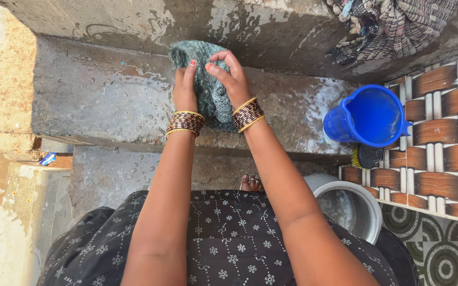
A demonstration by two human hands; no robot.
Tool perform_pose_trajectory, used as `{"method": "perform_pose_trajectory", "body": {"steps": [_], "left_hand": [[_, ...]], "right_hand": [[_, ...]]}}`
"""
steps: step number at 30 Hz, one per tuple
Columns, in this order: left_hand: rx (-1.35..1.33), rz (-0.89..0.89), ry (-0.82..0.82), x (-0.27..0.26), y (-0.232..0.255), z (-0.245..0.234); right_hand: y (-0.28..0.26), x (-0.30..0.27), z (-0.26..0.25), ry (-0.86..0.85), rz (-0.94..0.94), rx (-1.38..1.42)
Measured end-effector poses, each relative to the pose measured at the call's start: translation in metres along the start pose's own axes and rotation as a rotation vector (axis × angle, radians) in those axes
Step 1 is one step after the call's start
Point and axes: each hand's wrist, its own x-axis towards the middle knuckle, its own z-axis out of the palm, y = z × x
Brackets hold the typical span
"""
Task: The person washes a green door mat by scrubbing it with a brush and soap on concrete steps, then rinsing it with water from a blue mug.
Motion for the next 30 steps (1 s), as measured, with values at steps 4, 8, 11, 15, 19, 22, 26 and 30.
{"method": "perform_pose_trajectory", "body": {"steps": [4, 8, 11, 15, 19, 22, 26, 30], "left_hand": [[0.028, 0.611, 0.248, -0.004, -0.008, 0.024], [0.071, 0.381, 0.238, -0.036, 0.021, 0.023], [0.748, 0.04, 0.143, -0.053, 0.027, -0.005], [0.519, 0.015, 0.234, -0.031, 0.0, -0.019], [0.227, 0.056, 0.324, 0.002, -0.031, -0.028], [0.605, 0.279, 0.054, -0.004, -0.041, -0.019], [0.259, -0.009, -0.187, -0.003, 0.016, -0.012], [0.45, 0.584, 0.054, -0.027, 0.078, 0.019]], "right_hand": [[-0.086, -0.004, 0.016, 0.067, -0.36, -0.394], [-0.058, -0.017, 0.004, 0.306, -0.381, -0.62], [0.023, -0.039, -0.004, 0.318, -0.125, -0.782], [0.096, -0.029, -0.049, 0.145, -0.048, -0.33], [0.098, -0.039, -0.063, 0.281, -0.183, -0.755], [0.083, -0.028, -0.037, 0.339, -0.15, -0.576], [0.019, -0.003, -0.028, 0.095, 0.022, -0.069], [-0.024, 0.019, -0.06, 0.183, -0.264, -0.201]]}}
